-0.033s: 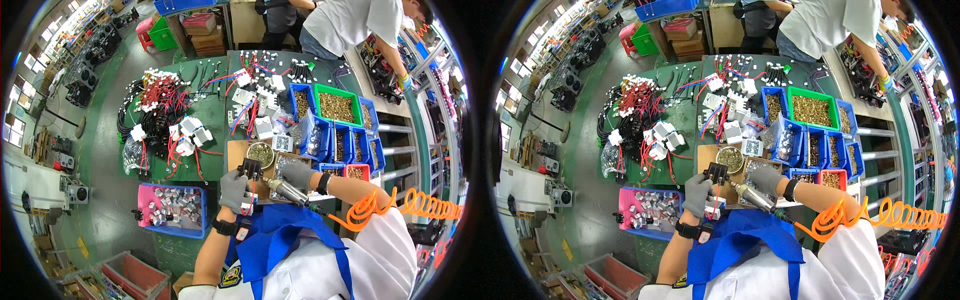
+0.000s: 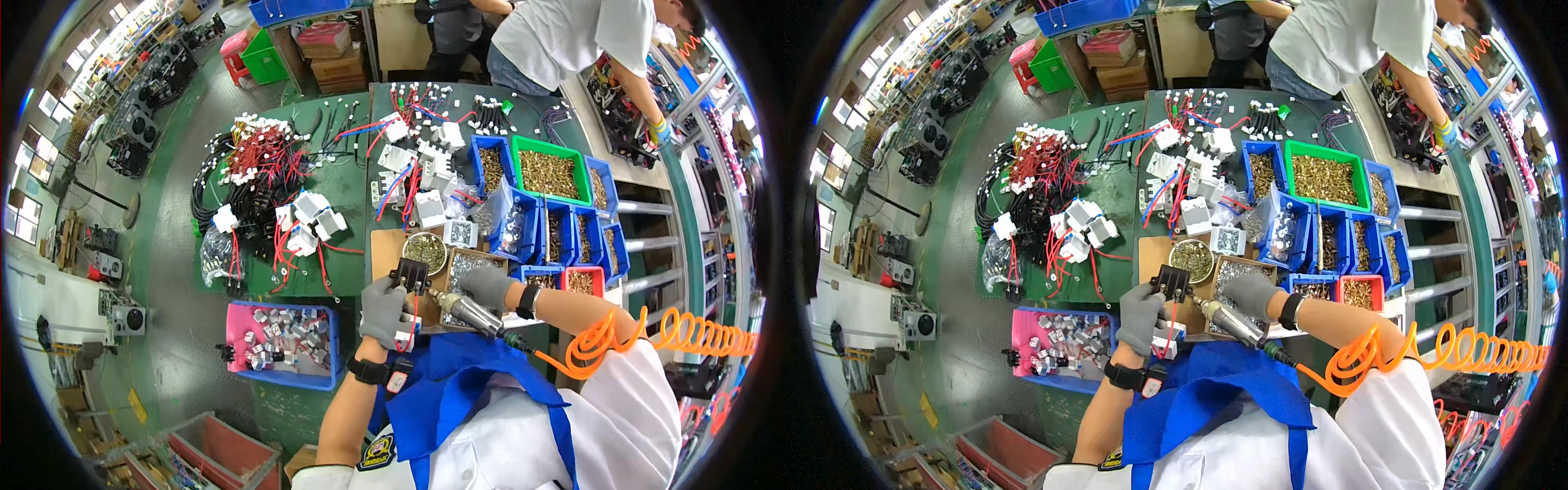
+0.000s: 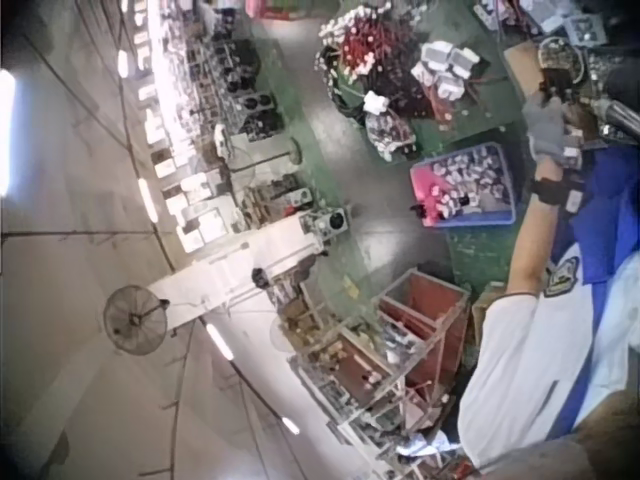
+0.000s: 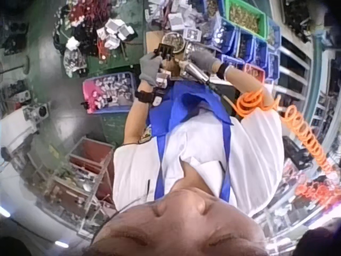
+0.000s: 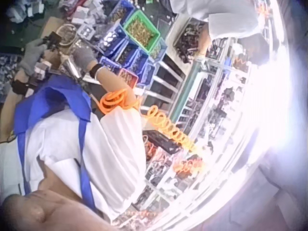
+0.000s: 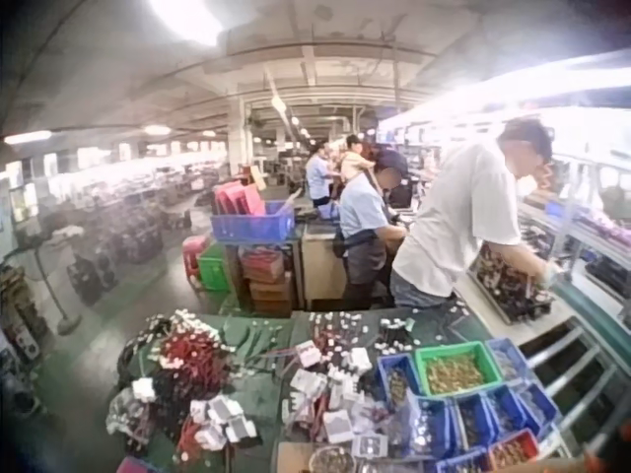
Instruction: Assembling electrical component using an air screwdriver and wires on a workbench.
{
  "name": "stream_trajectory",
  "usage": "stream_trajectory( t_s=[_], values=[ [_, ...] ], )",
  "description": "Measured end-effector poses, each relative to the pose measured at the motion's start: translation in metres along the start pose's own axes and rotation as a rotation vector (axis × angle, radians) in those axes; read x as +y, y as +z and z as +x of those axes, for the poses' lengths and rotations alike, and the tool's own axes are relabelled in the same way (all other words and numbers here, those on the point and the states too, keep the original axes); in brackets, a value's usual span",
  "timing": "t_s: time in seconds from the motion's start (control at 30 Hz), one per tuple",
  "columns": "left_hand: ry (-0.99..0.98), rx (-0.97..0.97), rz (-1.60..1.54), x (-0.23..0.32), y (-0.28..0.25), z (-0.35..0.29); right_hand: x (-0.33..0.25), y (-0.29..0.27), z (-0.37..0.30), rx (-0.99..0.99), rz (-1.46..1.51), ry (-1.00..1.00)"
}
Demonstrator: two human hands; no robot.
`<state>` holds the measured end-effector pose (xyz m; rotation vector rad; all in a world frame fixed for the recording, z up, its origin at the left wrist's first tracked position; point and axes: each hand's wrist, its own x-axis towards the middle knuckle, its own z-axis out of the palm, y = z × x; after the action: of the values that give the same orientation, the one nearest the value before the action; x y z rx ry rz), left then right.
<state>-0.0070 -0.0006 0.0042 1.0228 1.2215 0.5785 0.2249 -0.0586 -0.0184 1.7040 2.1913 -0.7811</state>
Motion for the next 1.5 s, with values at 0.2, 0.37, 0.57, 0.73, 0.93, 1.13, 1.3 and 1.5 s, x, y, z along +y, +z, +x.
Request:
stream_trajectory(
  t_s=[0.2, 0.37, 0.57, 0.73, 0.93, 1.13, 1.3, 1.5],
  values=[
    [-0.028, -0.030, 0.022, 0.006, 0.013, -0.001, 0.010, 0.016, 0.003, -0.079, 0.010, 0.091],
    [-0.024, -0.039, 0.029, 0.004, 0.017, 0.000, 0.018, 0.011, -0.008, 0.128, 0.167, 0.145],
    [-0.032, -0.061, 0.001, 0.001, 0.028, -0.002, 0.019, -0.023, -0.018, 0.367, 0.525, 0.290],
    [-0.033, -0.103, 0.049, -0.002, 0.038, 0.000, -0.002, -0.055, -0.020, 0.593, 0.868, 0.089],
    [0.012, -0.108, 0.097, -0.004, 0.049, 0.001, -0.039, -0.063, -0.014, 0.621, 0.433, -0.027],
    [0.092, -0.044, 0.187, 0.000, 0.054, -0.001, -0.049, -0.066, -0.010, 0.555, 0.230, 0.095],
    [0.153, -0.022, 0.246, 0.000, 0.057, 0.001, -0.057, -0.062, -0.006, 0.523, 0.125, 0.091],
    [0.159, -0.006, 0.298, -0.006, 0.058, 0.005, -0.054, -0.052, -0.010, 0.594, 0.176, 0.103]
  ],
)
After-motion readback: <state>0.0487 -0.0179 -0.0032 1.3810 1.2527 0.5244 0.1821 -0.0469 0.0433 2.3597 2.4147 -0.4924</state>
